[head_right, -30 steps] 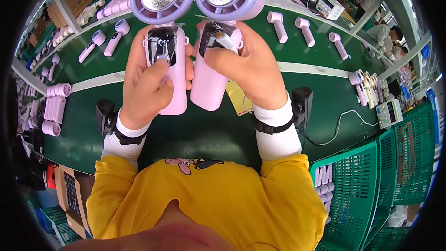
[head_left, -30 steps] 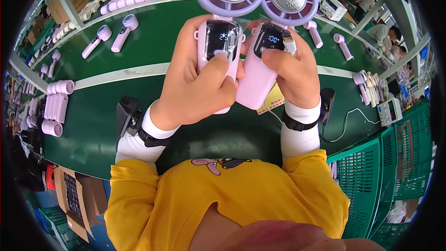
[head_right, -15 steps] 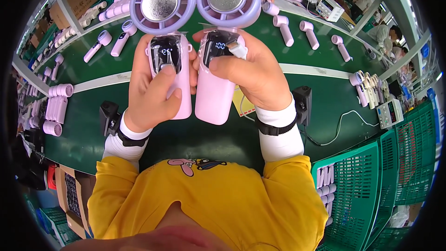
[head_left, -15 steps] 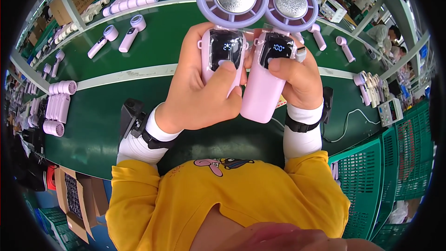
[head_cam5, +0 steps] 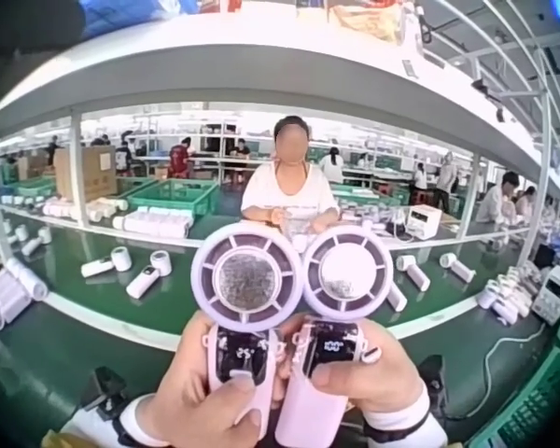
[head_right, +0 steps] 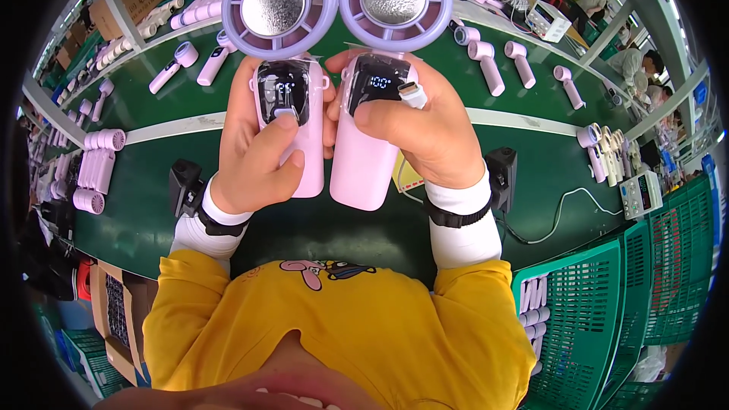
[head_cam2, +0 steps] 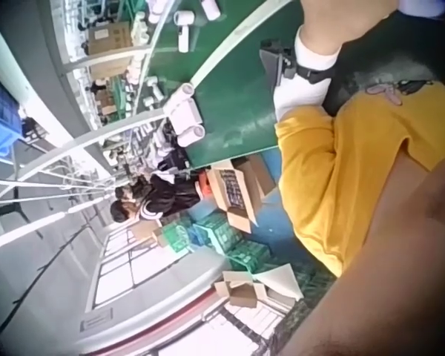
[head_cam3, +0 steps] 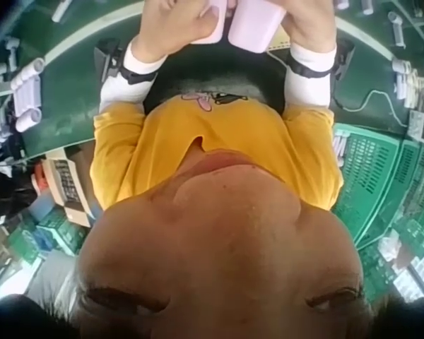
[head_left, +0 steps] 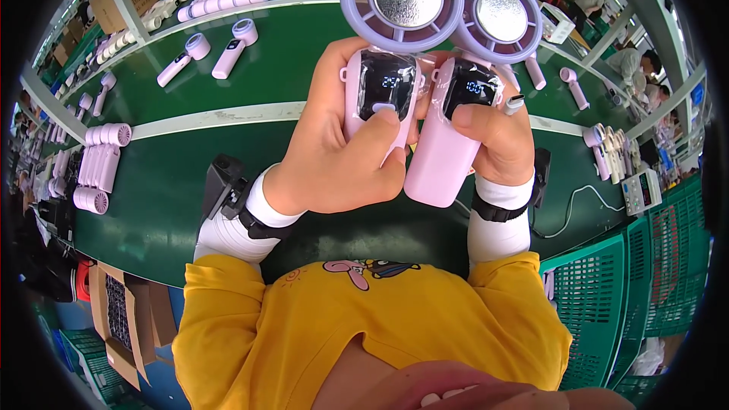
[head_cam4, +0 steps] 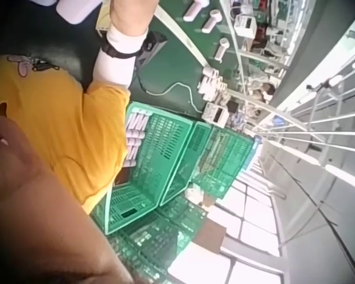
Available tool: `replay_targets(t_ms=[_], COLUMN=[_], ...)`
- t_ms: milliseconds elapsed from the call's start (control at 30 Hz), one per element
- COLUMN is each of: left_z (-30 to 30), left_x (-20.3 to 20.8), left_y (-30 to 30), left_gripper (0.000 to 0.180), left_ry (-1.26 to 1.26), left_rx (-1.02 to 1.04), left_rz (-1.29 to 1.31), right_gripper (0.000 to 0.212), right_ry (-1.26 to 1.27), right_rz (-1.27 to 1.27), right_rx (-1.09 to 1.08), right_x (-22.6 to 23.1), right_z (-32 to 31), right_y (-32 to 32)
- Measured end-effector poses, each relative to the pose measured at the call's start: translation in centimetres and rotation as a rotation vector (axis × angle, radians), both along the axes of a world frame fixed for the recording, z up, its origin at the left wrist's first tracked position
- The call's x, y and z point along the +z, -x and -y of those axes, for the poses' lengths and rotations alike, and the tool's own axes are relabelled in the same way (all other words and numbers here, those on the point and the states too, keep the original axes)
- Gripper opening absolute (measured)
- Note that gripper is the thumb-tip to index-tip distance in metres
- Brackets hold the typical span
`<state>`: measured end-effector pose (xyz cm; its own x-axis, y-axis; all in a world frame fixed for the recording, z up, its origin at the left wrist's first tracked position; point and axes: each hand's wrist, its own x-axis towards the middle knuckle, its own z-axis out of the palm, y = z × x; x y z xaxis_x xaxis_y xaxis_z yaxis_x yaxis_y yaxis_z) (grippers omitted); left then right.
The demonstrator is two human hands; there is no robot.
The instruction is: The person picks up a handheld fan, plugs in a charging cable, and presses the power button to cycle through speed settings. They then unplug the cable, place the fan back on the table, and repeat the process with other fans.
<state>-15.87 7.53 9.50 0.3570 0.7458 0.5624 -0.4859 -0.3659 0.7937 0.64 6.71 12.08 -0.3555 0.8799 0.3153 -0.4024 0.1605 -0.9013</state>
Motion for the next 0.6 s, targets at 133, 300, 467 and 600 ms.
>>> replay_targets(t_ms=[133,300,467,600], left_z=[-0.1,0.1,0.3,-0.3], left_x=[0.1,0.0,0.1,-0.1], left_y=[0.1,0.5,0.7,0.9], left_gripper=[0.060,0.061,0.061,0.060], left_ry=[0.037,0.071,0.055,0.086], left_rx=[-0.035,-0.024,-0.003,0.024], left_rz=[0.002,-0.015,-0.026,-0.022], right_gripper=[0.039,0.039,0.039,0.038], right_ry=[0.000,-0.006,-0.019,-0.009], right_rz=[0.023,-0.005,-0.009,-0.036], right_rx=[-0.038,-0.014,-0.052,-0.091], right_x=[-0.1,-0.3,-0.3,-0.4], right_z=[0.1,0.2,0.4,0.1], right_y=[0.1,0.5,0.8,1.4])
